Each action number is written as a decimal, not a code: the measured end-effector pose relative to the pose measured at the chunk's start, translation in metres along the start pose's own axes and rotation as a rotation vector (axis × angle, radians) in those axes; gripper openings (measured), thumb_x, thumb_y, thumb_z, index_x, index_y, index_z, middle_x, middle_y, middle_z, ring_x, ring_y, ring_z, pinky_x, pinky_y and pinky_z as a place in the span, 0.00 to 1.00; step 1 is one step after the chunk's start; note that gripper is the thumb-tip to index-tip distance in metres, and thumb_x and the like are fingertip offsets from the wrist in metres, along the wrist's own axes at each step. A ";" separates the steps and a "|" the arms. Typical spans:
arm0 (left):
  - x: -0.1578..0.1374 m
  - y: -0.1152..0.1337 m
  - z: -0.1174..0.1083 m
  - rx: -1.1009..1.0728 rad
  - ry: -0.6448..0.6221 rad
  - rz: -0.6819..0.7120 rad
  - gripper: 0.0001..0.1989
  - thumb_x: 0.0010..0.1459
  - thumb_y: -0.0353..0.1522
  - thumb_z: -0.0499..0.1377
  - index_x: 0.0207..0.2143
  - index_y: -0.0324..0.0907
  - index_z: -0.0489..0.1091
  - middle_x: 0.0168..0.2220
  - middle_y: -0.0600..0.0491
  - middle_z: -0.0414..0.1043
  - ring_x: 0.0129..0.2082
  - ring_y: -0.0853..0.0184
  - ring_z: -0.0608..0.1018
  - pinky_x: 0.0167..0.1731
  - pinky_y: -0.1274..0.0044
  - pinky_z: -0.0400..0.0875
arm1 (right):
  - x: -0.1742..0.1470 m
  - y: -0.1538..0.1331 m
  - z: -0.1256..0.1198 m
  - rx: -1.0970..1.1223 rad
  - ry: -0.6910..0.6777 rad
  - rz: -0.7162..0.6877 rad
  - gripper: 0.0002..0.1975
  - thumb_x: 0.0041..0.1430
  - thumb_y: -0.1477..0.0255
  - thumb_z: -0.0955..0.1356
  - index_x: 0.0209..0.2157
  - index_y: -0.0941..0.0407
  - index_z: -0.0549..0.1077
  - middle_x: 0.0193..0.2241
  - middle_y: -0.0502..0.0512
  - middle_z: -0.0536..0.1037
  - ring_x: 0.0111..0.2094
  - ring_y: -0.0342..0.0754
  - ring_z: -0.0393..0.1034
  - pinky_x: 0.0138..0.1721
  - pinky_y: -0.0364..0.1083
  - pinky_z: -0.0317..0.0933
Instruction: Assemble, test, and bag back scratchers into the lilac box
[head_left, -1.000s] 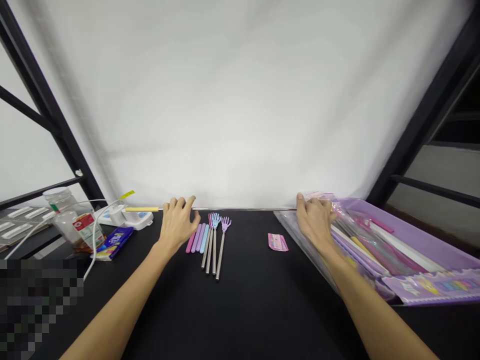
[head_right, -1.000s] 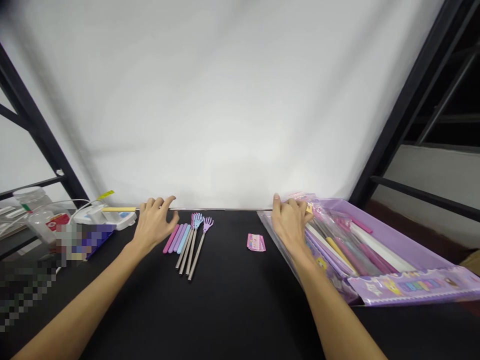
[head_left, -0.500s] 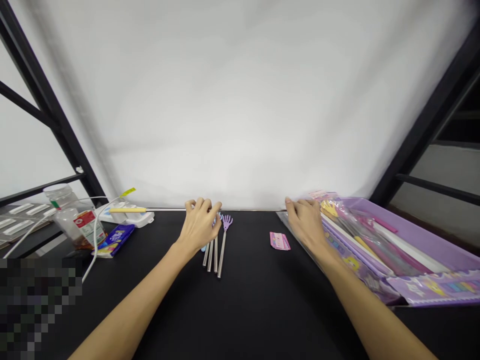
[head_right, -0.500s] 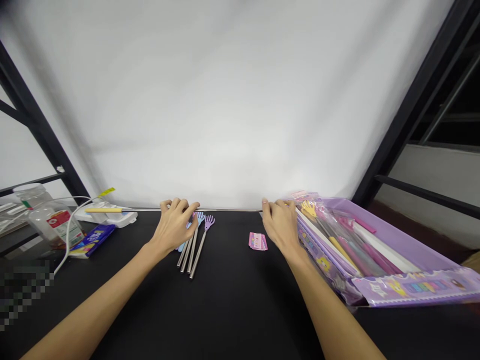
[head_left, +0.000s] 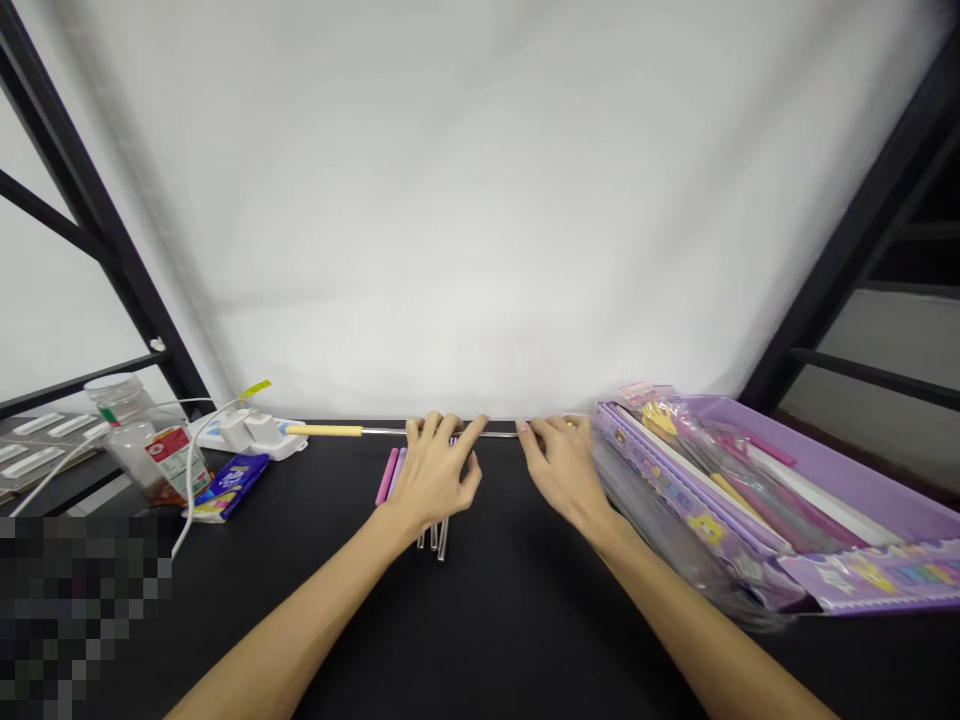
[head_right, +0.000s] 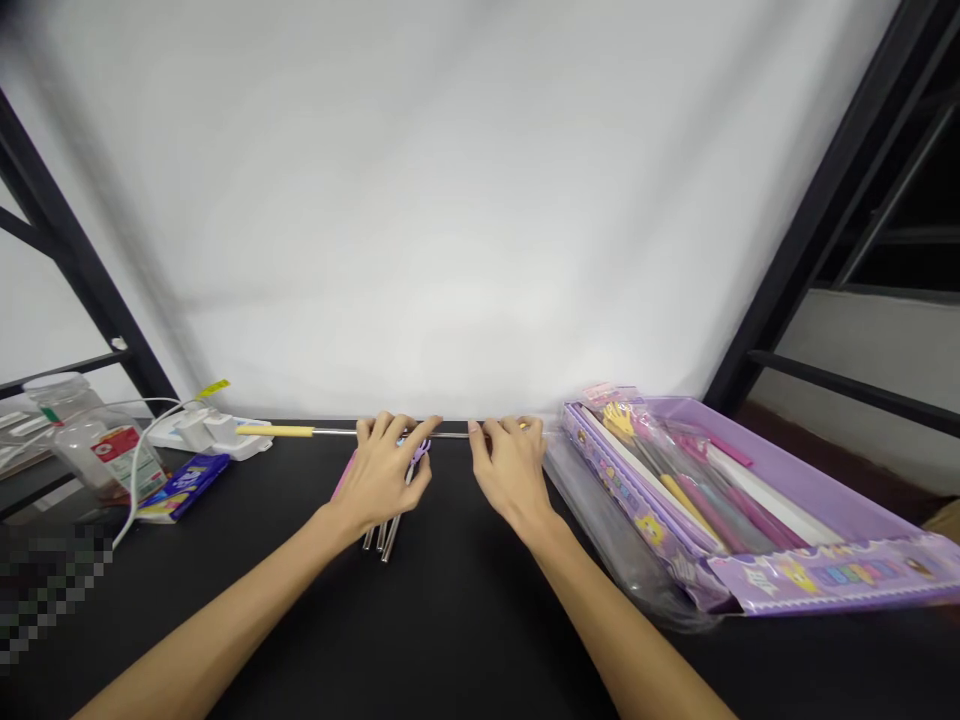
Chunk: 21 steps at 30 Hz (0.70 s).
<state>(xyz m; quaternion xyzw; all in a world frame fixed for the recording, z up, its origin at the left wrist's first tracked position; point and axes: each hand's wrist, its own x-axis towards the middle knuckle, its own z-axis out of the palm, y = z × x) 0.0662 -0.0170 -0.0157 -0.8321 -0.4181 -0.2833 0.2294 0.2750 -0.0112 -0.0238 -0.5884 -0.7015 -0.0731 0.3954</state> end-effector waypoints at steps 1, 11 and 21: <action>0.001 0.001 0.001 -0.024 0.005 0.025 0.24 0.62 0.30 0.52 0.61 0.43 0.61 0.46 0.45 0.70 0.45 0.56 0.68 0.43 0.65 0.60 | 0.000 -0.002 0.000 0.007 0.002 0.015 0.24 0.68 0.59 0.55 0.22 0.53 0.69 0.27 0.58 0.75 0.39 0.56 0.64 0.47 0.55 0.53; -0.004 -0.041 0.000 0.197 -0.053 -0.146 0.15 0.62 0.27 0.50 0.50 0.40 0.67 0.38 0.45 0.70 0.41 0.54 0.71 0.42 0.62 0.60 | 0.013 0.040 -0.016 -0.054 0.112 0.139 0.28 0.68 0.58 0.54 0.19 0.54 0.68 0.24 0.60 0.72 0.37 0.56 0.63 0.48 0.57 0.52; 0.002 0.010 0.012 -0.194 -0.011 -0.042 0.11 0.61 0.22 0.50 0.44 0.42 0.61 0.40 0.48 0.71 0.40 0.60 0.72 0.40 0.69 0.64 | -0.017 -0.033 0.006 0.064 -0.129 -0.167 0.17 0.58 0.73 0.62 0.47 0.49 0.74 0.43 0.57 0.73 0.51 0.62 0.60 0.47 0.57 0.56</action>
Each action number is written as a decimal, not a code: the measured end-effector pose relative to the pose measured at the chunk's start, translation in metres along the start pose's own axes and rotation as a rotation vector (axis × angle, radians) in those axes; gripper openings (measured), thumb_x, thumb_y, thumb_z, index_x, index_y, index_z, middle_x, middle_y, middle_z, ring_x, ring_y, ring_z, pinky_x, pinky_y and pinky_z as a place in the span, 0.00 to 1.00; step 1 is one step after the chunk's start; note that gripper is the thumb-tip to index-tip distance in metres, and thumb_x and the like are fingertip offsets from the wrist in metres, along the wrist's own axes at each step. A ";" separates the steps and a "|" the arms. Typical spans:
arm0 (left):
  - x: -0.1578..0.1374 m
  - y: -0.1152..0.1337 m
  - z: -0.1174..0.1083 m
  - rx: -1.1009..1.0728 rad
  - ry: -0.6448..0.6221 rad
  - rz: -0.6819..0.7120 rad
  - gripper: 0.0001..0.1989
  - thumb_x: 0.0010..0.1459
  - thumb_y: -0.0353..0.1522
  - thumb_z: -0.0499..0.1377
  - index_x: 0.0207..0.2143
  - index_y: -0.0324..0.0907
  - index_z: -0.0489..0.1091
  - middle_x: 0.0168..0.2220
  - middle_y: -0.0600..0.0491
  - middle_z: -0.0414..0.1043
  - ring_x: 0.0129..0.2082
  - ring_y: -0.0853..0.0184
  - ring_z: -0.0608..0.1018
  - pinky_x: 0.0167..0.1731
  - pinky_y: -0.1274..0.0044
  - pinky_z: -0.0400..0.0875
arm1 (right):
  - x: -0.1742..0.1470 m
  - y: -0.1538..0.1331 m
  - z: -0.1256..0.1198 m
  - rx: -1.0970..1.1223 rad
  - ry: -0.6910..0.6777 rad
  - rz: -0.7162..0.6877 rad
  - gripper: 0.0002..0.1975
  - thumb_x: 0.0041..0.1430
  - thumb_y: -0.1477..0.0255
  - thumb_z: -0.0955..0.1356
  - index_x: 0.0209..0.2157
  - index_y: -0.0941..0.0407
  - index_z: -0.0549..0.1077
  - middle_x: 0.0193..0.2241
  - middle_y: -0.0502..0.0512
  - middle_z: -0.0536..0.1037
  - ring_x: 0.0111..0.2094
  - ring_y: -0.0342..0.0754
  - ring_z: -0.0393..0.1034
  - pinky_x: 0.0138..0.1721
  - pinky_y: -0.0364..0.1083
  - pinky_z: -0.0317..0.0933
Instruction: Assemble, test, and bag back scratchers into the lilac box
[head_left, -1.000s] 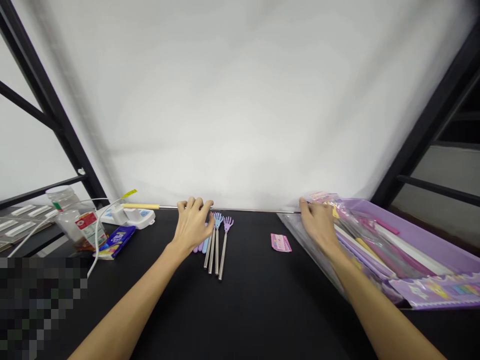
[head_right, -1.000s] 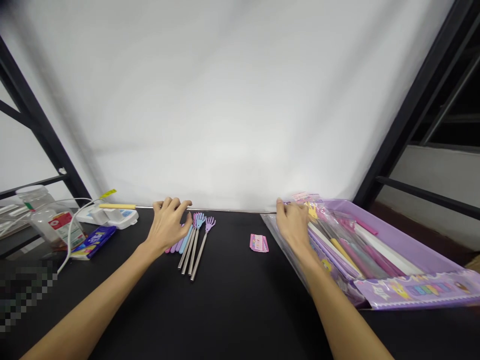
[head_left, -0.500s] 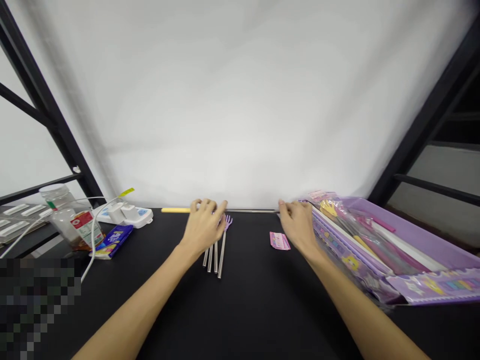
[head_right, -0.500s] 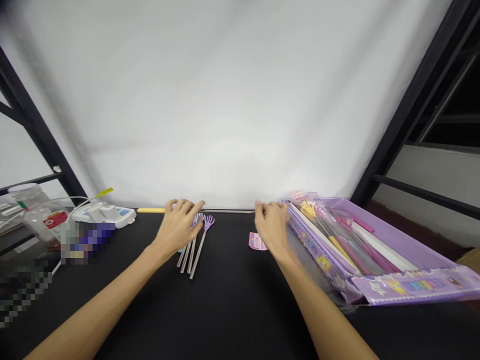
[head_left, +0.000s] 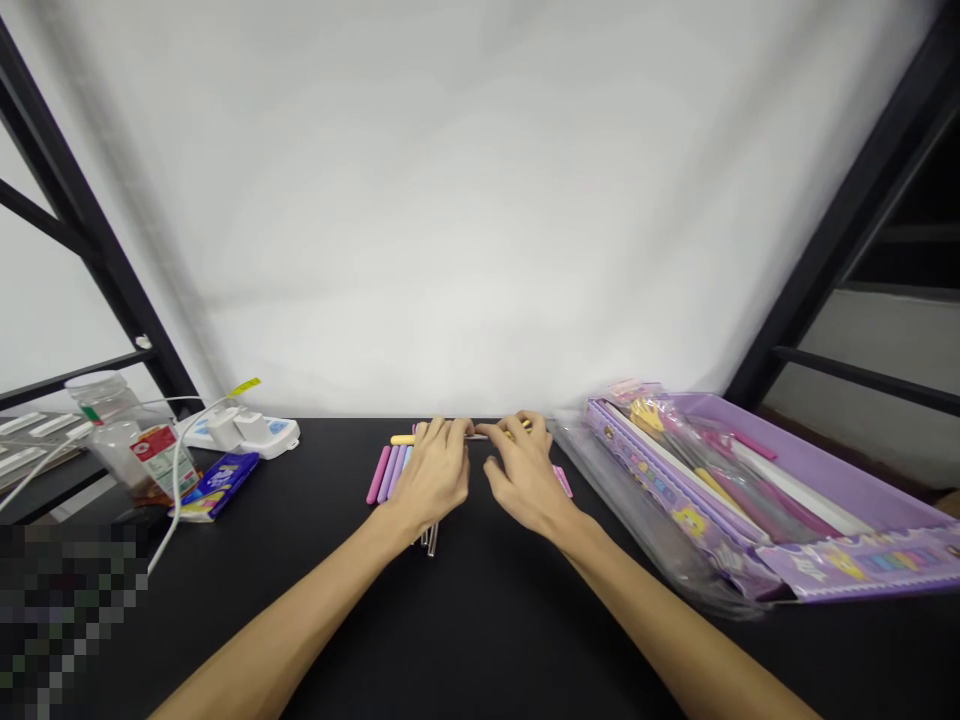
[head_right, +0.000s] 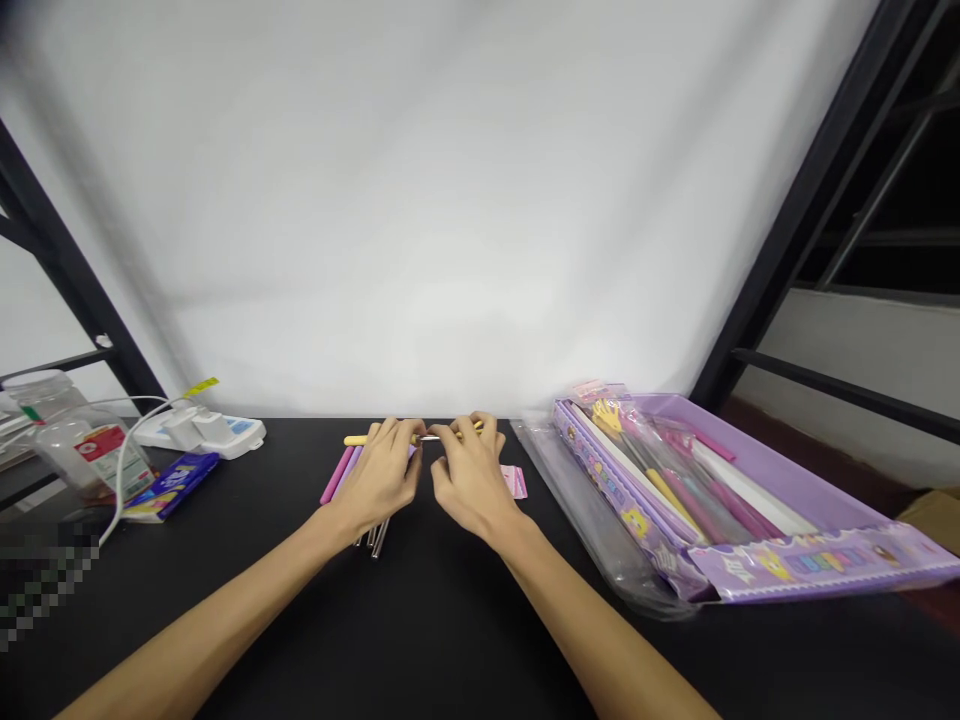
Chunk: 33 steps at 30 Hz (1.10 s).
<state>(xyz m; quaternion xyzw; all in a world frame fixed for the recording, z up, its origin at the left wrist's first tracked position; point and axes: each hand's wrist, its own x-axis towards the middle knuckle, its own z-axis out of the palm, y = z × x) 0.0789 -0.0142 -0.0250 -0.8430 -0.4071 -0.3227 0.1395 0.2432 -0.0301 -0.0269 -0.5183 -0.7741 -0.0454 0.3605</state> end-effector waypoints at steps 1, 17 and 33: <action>0.000 -0.001 -0.001 -0.002 0.011 0.003 0.11 0.62 0.23 0.50 0.45 0.42 0.61 0.41 0.48 0.71 0.40 0.60 0.72 0.40 0.69 0.64 | -0.001 -0.001 0.002 0.022 -0.013 -0.004 0.19 0.57 0.74 0.62 0.49 0.48 0.73 0.42 0.57 0.73 0.50 0.62 0.60 0.46 0.57 0.57; -0.002 -0.086 -0.035 0.528 0.006 -0.108 0.07 0.62 0.28 0.50 0.37 0.42 0.67 0.35 0.45 0.68 0.40 0.54 0.69 0.42 0.64 0.59 | 0.020 0.089 -0.027 0.021 0.189 0.509 0.23 0.65 0.60 0.57 0.18 0.53 0.65 0.30 0.62 0.73 0.43 0.61 0.59 0.47 0.59 0.52; -0.006 -0.083 -0.029 0.370 -0.032 -0.246 0.10 0.62 0.29 0.51 0.45 0.40 0.65 0.40 0.46 0.73 0.42 0.55 0.73 0.44 0.63 0.58 | 0.015 0.110 -0.045 -0.165 0.409 0.504 0.24 0.64 0.61 0.56 0.15 0.52 0.64 0.25 0.67 0.74 0.40 0.62 0.62 0.46 0.58 0.53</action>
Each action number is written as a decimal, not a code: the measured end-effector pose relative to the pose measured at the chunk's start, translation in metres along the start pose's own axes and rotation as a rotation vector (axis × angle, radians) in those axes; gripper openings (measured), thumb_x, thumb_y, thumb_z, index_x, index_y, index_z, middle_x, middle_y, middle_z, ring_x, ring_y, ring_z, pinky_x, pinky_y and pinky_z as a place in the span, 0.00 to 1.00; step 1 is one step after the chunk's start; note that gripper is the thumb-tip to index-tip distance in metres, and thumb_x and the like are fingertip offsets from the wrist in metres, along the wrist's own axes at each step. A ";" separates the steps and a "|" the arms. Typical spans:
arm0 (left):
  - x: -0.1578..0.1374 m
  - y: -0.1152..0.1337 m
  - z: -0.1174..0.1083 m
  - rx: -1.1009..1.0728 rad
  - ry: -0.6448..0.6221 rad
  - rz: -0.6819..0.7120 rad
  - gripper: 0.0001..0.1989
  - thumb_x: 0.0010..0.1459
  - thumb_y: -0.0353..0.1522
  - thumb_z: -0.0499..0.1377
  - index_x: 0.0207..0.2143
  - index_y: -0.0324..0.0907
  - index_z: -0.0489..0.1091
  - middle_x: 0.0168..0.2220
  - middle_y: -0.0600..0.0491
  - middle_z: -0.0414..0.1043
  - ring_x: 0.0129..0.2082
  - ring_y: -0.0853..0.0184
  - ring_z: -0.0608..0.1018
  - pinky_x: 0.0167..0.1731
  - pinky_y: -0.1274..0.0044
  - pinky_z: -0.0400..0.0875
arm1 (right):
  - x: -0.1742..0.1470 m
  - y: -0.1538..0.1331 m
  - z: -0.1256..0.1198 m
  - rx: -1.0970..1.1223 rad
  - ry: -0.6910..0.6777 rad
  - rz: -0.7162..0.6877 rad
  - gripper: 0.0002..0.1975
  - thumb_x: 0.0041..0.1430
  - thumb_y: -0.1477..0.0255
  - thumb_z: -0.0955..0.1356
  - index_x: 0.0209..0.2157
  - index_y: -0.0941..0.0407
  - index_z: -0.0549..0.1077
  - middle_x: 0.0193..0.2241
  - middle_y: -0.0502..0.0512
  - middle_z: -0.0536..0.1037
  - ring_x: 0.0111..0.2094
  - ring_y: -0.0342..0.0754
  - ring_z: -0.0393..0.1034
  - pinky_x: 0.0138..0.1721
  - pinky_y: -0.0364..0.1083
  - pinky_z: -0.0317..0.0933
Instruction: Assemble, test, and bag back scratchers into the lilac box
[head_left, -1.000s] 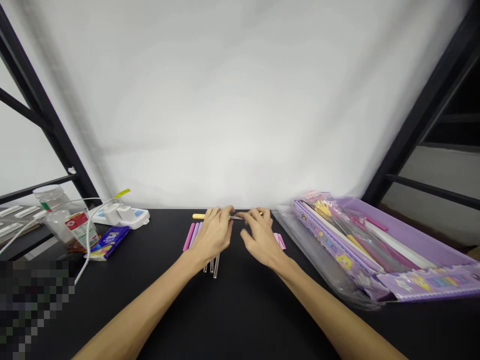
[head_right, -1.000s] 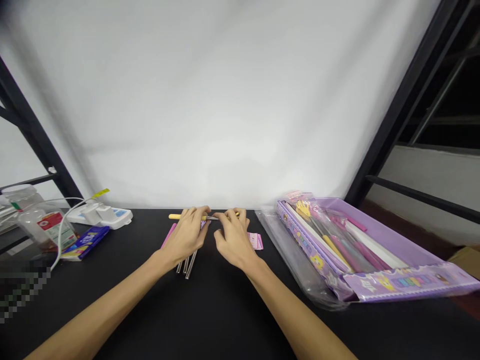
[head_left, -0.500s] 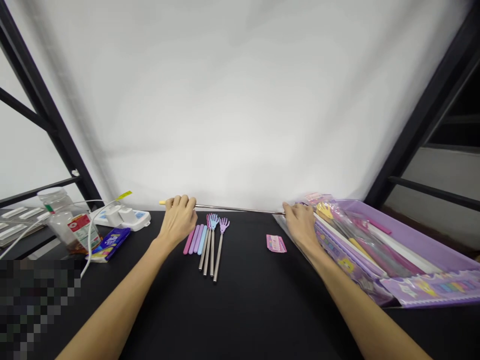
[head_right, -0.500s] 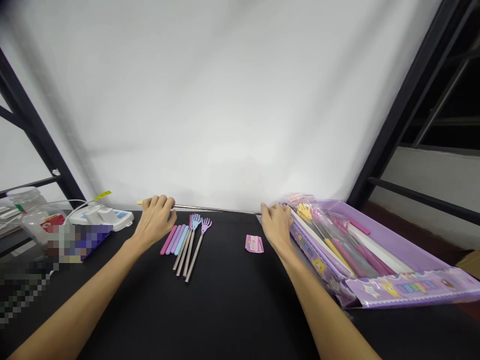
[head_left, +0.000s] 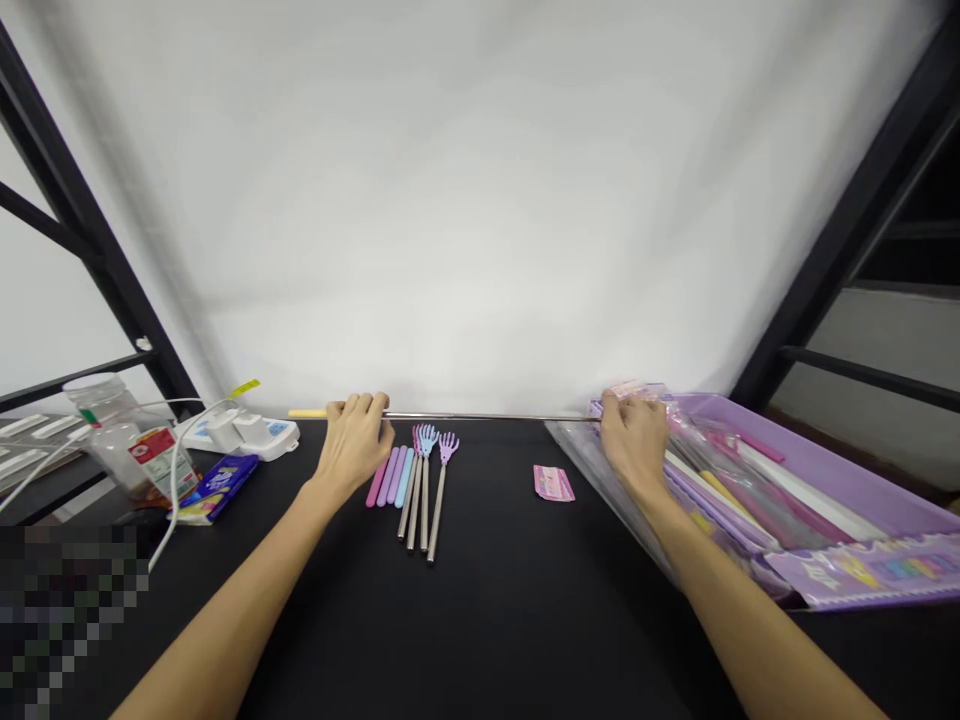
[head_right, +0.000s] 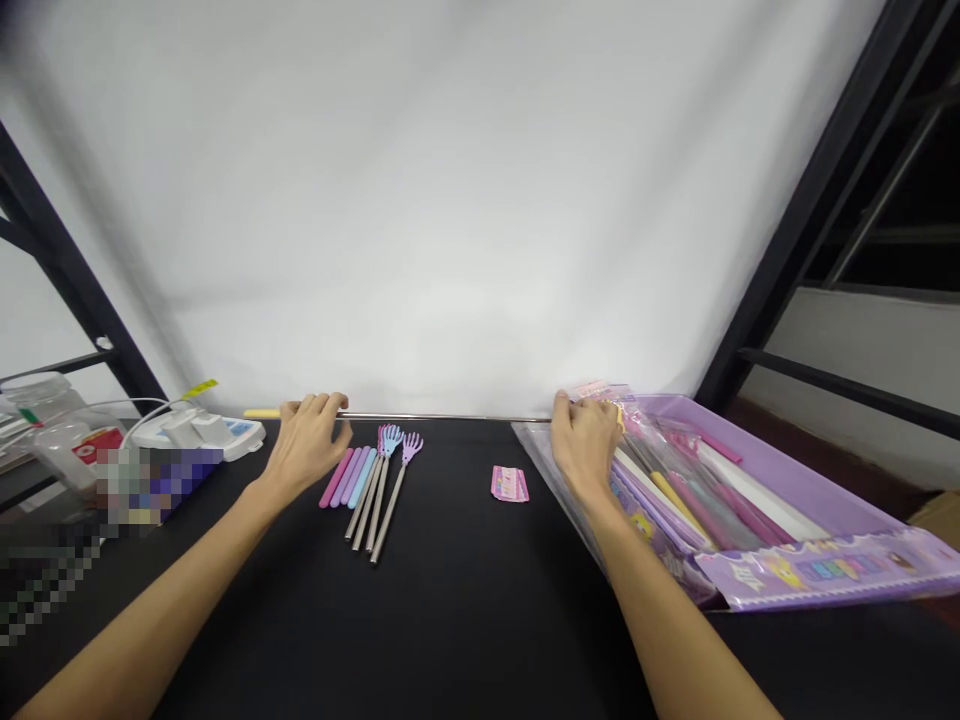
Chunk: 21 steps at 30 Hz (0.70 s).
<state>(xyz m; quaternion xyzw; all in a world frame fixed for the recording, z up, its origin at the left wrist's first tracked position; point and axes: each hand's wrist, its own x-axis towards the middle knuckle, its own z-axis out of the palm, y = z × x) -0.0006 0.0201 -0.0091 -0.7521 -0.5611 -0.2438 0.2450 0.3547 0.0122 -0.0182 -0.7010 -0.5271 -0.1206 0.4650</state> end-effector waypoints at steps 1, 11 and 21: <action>0.000 -0.004 0.001 0.004 -0.006 -0.001 0.09 0.61 0.29 0.51 0.44 0.40 0.65 0.40 0.46 0.73 0.42 0.55 0.73 0.44 0.63 0.58 | 0.001 0.003 -0.001 -0.005 0.018 -0.003 0.24 0.63 0.62 0.57 0.16 0.53 0.65 0.26 0.68 0.75 0.40 0.62 0.63 0.46 0.58 0.53; -0.005 0.017 0.002 -0.060 -0.016 0.065 0.12 0.59 0.28 0.51 0.46 0.40 0.65 0.39 0.47 0.71 0.43 0.55 0.71 0.43 0.65 0.60 | -0.008 -0.007 -0.001 0.016 -0.084 -0.207 0.19 0.65 0.64 0.57 0.24 0.54 0.69 0.29 0.61 0.75 0.40 0.58 0.60 0.46 0.56 0.53; -0.012 0.074 -0.008 -0.156 0.014 0.359 0.20 0.61 0.25 0.50 0.56 0.37 0.61 0.44 0.45 0.70 0.45 0.56 0.69 0.46 0.66 0.62 | -0.059 -0.067 0.012 0.282 -0.434 -0.402 0.14 0.49 0.76 0.63 0.39 0.53 0.69 0.34 0.55 0.73 0.44 0.57 0.61 0.46 0.54 0.55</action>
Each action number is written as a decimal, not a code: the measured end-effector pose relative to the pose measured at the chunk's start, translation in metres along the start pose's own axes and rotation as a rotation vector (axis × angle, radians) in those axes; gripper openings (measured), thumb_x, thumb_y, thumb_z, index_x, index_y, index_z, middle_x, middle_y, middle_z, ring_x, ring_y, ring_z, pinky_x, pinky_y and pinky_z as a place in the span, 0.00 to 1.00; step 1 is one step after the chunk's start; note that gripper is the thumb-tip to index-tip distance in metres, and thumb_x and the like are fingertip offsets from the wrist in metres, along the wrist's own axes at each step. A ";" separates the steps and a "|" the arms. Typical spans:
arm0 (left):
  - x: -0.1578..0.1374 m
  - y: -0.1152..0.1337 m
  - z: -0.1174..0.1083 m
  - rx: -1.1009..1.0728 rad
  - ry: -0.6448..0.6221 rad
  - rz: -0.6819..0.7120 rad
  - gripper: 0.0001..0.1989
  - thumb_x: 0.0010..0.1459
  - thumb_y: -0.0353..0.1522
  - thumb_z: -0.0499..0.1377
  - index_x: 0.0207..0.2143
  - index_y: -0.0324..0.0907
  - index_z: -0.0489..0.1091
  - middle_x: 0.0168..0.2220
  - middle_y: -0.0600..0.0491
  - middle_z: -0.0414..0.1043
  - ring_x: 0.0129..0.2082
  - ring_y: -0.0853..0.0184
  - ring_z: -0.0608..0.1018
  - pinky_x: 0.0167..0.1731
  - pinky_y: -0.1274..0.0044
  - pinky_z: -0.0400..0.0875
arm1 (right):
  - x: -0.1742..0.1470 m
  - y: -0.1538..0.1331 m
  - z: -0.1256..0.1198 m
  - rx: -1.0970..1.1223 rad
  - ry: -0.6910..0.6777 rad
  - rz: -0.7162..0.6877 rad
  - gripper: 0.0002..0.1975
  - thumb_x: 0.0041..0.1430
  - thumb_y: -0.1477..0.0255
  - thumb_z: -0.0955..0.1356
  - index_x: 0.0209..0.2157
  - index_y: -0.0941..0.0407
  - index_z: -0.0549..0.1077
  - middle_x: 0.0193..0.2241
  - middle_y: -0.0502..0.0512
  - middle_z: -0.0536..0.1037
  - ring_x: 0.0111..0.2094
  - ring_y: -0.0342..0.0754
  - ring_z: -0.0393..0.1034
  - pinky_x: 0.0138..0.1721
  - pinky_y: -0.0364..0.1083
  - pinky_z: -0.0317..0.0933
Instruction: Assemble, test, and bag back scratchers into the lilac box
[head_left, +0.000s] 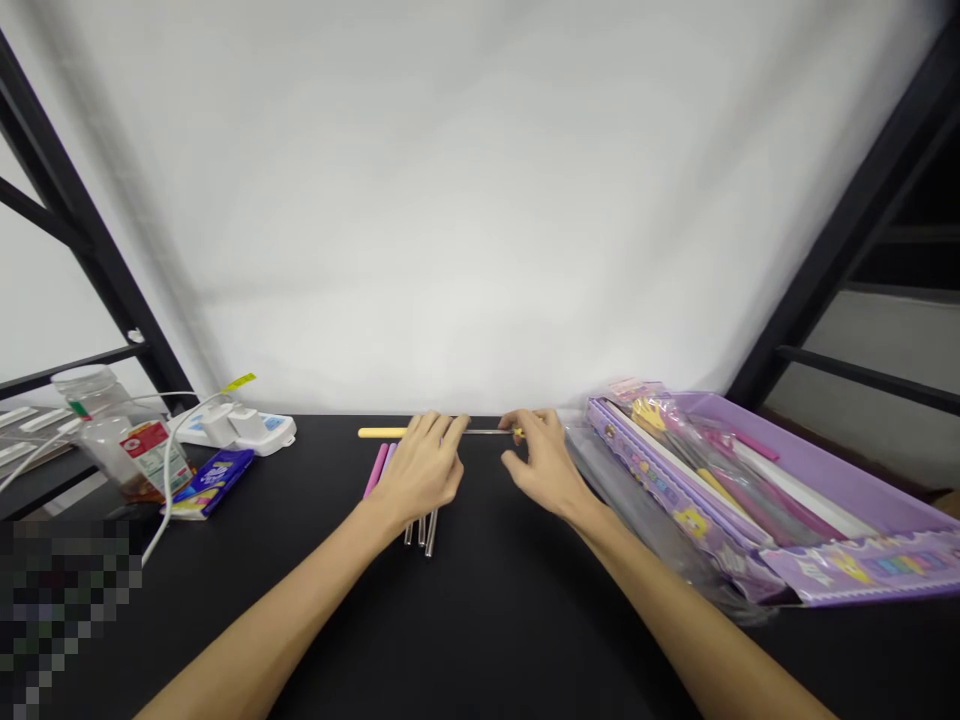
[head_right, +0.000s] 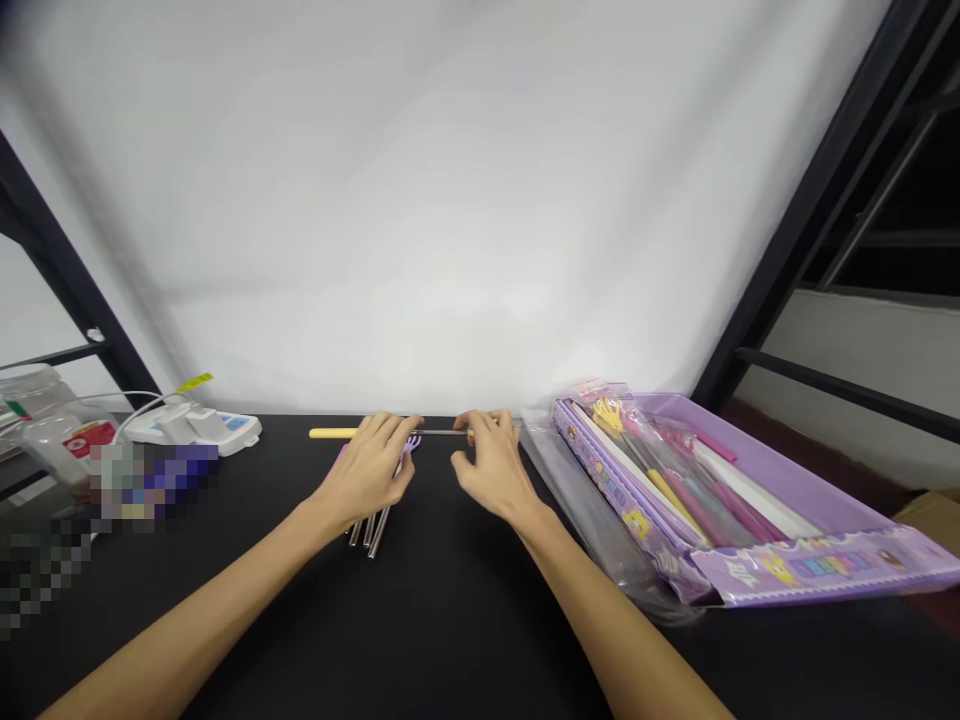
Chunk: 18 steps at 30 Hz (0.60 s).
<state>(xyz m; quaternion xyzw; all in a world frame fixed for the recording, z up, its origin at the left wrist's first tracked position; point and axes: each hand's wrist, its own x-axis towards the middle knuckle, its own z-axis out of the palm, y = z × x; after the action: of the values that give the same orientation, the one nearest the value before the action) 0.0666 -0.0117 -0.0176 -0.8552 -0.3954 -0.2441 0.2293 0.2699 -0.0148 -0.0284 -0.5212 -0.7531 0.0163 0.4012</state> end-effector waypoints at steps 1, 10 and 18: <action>0.000 -0.006 -0.001 0.040 0.008 -0.022 0.18 0.62 0.27 0.50 0.55 0.37 0.62 0.43 0.44 0.70 0.45 0.55 0.69 0.46 0.65 0.61 | 0.002 0.004 -0.002 0.003 0.036 0.033 0.13 0.49 0.76 0.63 0.39 0.53 0.69 0.32 0.54 0.72 0.44 0.57 0.61 0.47 0.55 0.56; -0.004 0.005 -0.008 0.162 -0.064 -0.134 0.12 0.59 0.32 0.53 0.45 0.42 0.68 0.39 0.46 0.66 0.40 0.54 0.68 0.38 0.63 0.58 | -0.007 -0.010 0.010 -0.012 -0.006 0.010 0.17 0.47 0.78 0.64 0.42 0.54 0.65 0.36 0.56 0.71 0.44 0.57 0.60 0.45 0.54 0.56; -0.003 -0.038 -0.008 0.207 -0.052 -0.239 0.13 0.60 0.32 0.52 0.46 0.45 0.69 0.39 0.45 0.66 0.42 0.54 0.69 0.44 0.60 0.59 | 0.009 0.015 -0.012 -0.132 0.152 -0.075 0.04 0.57 0.72 0.64 0.30 0.54 0.70 0.30 0.55 0.73 0.41 0.56 0.59 0.45 0.54 0.53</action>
<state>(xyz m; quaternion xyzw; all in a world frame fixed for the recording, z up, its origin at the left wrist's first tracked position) 0.0329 0.0043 -0.0059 -0.7799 -0.5233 -0.2056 0.2750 0.2881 -0.0057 -0.0219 -0.5178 -0.7388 -0.0879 0.4223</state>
